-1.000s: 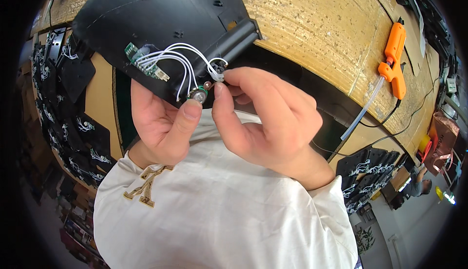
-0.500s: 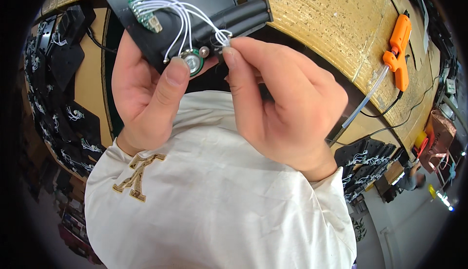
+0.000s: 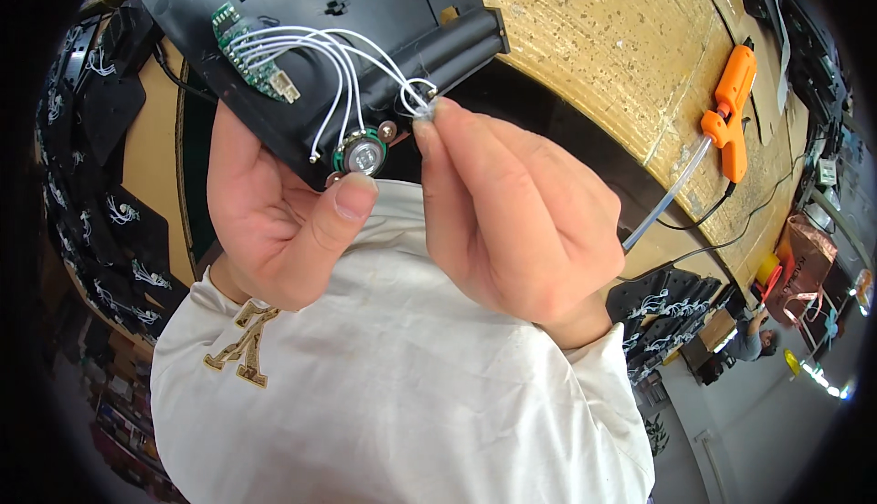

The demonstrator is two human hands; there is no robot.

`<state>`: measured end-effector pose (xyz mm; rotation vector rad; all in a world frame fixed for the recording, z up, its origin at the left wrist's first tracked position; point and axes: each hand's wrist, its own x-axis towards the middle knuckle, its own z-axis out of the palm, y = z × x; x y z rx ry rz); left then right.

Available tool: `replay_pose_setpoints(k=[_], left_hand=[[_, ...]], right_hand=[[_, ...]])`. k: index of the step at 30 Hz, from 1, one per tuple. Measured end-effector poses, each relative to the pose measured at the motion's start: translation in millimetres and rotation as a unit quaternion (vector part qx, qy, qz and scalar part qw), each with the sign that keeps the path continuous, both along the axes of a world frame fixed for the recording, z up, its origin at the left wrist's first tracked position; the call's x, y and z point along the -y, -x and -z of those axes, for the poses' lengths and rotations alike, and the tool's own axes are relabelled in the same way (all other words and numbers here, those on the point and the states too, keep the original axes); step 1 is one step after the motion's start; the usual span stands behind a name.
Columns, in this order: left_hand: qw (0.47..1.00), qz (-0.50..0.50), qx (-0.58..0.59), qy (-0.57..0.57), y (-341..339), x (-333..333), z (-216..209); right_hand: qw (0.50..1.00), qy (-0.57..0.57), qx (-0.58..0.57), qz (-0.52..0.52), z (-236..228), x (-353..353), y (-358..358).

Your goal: The person repairs a small electronic device by hand, manipulating white wires and a circuit board inside a black plastic casing. They use a hot glue gun to secure the internal components and wires to the casing. The person repeatedly adjusts the wires and applies glue to different areas of the device.

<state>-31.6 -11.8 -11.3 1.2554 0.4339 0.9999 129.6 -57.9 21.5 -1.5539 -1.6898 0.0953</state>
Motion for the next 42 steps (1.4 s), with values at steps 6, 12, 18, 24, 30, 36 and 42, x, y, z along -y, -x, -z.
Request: replay_pose_setpoints(k=[6,12,18,24,30,36,42], left_hand=[[0.999,0.004,-0.023,-0.023,3,2,0],[0.999,0.0,-0.007,-0.049,2,1,5],[1.0,-0.01,0.02,-0.007,-6,5,4],[0.998,0.007,0.007,0.065,-5,2,-2],[0.987,0.006,0.013,0.158,-7,-7,-16],[0.99,0.008,-0.02,0.138,-6,-17,-20],[0.992,0.004,-0.026,0.126,-7,-17,-19]], right_hand=[[0.999,-0.007,0.027,-0.033,-1,1,-3],[0.999,-0.036,0.001,-0.022,8,4,-1],[0.997,-0.075,0.003,-0.014,18,4,0],[0.994,-0.052,-0.094,0.005,24,7,-1],[0.984,-0.044,-0.151,-0.081,19,-3,-11],[0.991,-0.05,-0.098,-0.07,12,-11,-17],[0.994,-0.027,-0.086,-0.058,2,-13,-15]])
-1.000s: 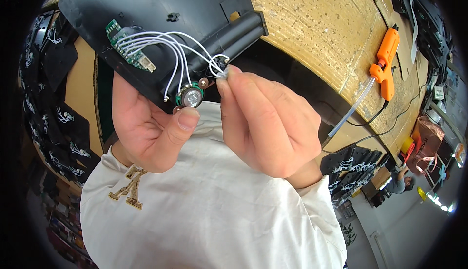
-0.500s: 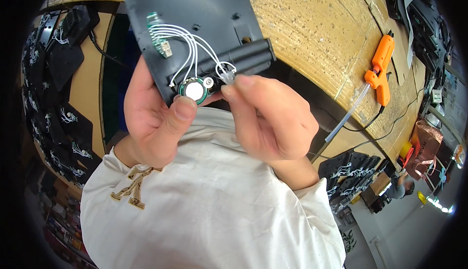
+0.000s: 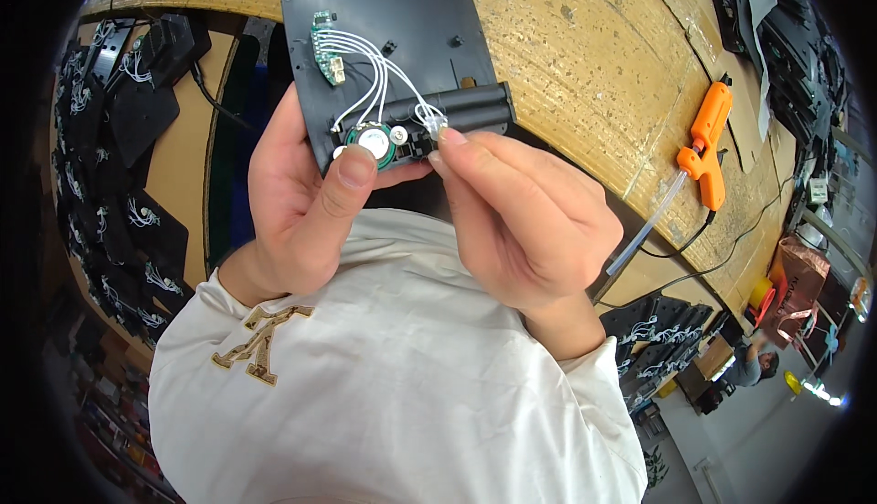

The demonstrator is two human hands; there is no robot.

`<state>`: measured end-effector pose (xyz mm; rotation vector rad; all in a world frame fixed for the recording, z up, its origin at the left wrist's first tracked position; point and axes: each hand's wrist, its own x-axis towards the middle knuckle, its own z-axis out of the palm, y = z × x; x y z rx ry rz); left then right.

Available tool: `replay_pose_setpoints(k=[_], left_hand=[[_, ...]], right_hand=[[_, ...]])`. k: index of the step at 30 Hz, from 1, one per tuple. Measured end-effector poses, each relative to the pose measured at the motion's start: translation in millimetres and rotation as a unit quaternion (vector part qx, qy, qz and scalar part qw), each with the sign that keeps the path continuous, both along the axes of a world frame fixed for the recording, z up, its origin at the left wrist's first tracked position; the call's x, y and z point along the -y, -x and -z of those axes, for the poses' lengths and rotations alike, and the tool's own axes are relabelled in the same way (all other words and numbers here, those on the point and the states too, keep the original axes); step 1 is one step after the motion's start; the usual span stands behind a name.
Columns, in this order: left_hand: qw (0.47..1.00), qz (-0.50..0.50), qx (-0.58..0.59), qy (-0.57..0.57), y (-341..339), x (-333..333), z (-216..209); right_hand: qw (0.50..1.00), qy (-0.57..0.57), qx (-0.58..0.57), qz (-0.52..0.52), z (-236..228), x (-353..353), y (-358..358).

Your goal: The person repairs a small electronic device by hand, manipulating white wires and a circuit board inside a black plastic casing. They use a hot glue gun to secure the internal components and wires to the casing. The person repeatedly adjusts the wires and applies glue to different areas of the device.

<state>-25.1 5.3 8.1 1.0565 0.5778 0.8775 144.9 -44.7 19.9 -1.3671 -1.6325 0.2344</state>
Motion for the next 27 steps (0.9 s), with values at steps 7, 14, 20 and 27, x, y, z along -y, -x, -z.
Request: replay_pose_setpoints(k=[7,14,20,27], left_hand=[[0.995,-0.051,0.076,0.027,-8,4,-1],[0.996,-0.065,0.054,-0.041,-6,4,4],[0.992,-0.057,-0.016,-0.11,3,7,10],[0.995,-0.057,-0.032,-0.077,3,14,6]], right_hand=[[0.995,-0.018,-0.079,0.055,13,-1,9],[0.998,0.007,-0.05,0.033,2,-4,13],[0.991,0.052,-0.114,0.049,0,1,17],[0.989,0.075,-0.124,0.008,-2,7,13]])
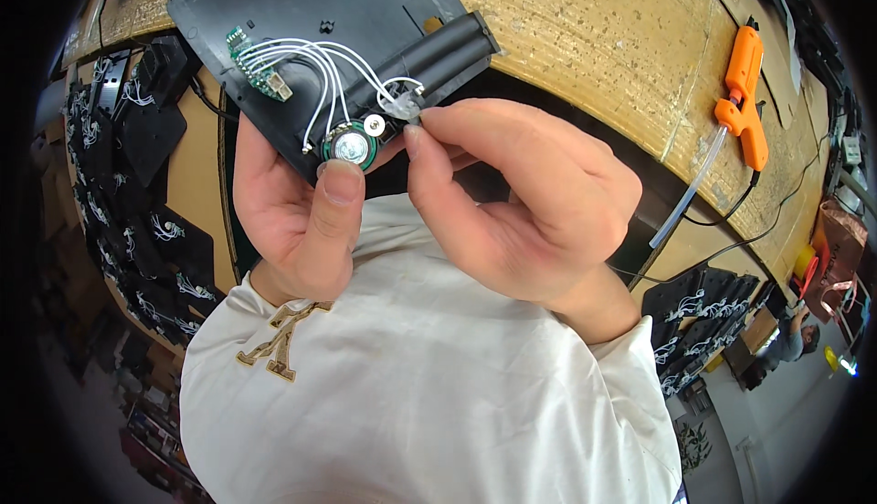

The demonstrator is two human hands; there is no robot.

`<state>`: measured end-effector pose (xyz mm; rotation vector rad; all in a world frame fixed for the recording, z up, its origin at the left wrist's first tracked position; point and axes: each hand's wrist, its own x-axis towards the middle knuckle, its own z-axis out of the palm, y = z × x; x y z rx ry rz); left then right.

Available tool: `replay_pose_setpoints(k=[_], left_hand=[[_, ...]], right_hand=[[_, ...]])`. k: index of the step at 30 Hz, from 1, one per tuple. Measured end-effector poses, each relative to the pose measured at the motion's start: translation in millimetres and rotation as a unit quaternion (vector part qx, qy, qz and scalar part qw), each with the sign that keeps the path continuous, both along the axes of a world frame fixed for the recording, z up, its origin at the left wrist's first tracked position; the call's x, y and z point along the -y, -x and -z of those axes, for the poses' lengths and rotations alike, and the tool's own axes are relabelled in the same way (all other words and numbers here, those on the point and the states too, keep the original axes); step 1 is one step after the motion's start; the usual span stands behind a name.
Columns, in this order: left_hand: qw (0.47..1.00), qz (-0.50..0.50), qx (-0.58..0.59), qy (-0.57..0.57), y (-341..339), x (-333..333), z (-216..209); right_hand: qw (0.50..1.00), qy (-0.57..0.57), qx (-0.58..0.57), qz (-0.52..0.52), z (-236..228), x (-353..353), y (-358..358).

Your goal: The person repairs a small electronic device by hand, manipulating white wires and a circuit board inside a black plastic casing. They use a hot glue gun to secure the internal components and wires to the casing. The person repeatedly adjusts the wires and applies glue to different areas of the device.

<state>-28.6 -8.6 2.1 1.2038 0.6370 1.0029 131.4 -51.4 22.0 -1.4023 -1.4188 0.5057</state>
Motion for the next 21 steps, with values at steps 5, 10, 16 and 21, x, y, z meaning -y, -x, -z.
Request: replay_pose_setpoints(k=[5,10,16,21], left_hand=[[0.999,-0.003,0.024,0.03,-5,-1,-1],[0.999,-0.005,0.024,-0.022,-6,-5,11],[0.999,-0.045,0.022,-0.012,-16,-7,13],[0.998,-0.053,0.02,-0.031,-14,-9,16]], right_hand=[[0.999,0.006,0.041,0.002,-3,-1,-2],[0.997,0.006,0.083,0.005,-6,-3,-3],[0.99,-0.042,0.136,0.017,-4,-3,-2],[0.986,-0.064,0.155,-0.012,-8,-3,-7]])
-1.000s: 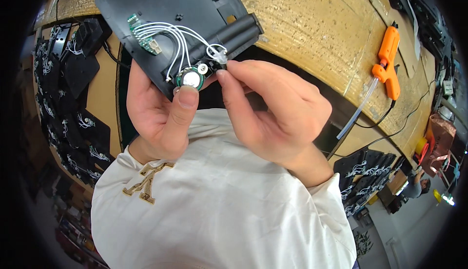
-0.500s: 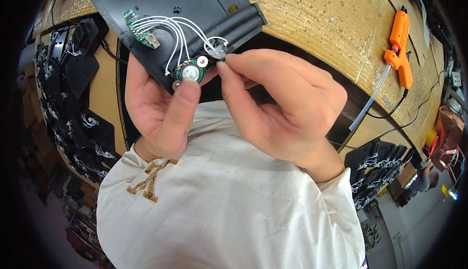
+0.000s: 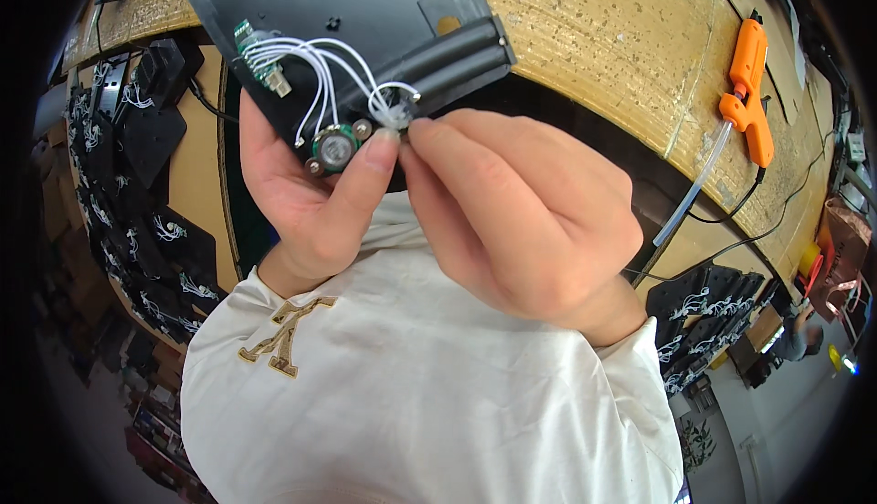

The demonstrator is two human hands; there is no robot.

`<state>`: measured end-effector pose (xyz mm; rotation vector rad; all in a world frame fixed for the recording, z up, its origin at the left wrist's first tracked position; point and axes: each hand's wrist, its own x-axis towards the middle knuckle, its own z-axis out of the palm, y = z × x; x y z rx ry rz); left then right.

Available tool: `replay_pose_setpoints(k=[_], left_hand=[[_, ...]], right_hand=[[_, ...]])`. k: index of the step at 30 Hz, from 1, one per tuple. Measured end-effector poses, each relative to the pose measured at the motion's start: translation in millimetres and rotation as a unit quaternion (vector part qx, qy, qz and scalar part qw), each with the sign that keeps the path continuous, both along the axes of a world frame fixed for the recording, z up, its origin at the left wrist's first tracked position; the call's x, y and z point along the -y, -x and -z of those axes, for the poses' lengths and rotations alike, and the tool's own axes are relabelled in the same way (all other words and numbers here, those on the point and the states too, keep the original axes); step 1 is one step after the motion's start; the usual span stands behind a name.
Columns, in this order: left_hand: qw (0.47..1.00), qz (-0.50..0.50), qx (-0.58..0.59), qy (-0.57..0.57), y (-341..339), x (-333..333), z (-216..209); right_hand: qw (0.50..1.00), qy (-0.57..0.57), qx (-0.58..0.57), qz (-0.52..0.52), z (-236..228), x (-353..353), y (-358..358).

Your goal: The person repairs a small electronic device by hand, manipulating white wires and a circuit board inside a black plastic casing. They use a hot glue gun to secure the internal components and wires to the casing. The person repeatedly adjusts the wires and applies glue to different areas of the device.

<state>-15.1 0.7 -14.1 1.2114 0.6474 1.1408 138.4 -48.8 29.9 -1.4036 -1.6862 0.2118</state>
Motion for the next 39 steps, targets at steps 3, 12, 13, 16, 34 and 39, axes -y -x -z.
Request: replay_pose_setpoints(k=[3,12,13,16,34,39], left_hand=[[1.0,0.013,-0.006,0.003,8,5,-3],[0.986,0.073,-0.092,-0.117,33,6,4],[0.984,0.076,-0.096,-0.126,35,7,3],[0.981,0.086,-0.11,-0.135,37,2,5],[0.969,0.112,-0.133,-0.176,47,-3,6],[0.974,0.102,-0.122,-0.161,41,-4,3]], right_hand=[[0.996,0.053,-0.07,-0.025,-6,15,-16],[0.924,0.124,-0.34,-0.121,7,14,-14],[0.92,0.118,-0.348,-0.134,9,14,-15],[0.924,0.092,-0.337,-0.157,16,6,-20],[0.944,0.098,-0.29,-0.125,6,10,-12],[0.883,0.162,-0.435,-0.063,12,4,-3]])
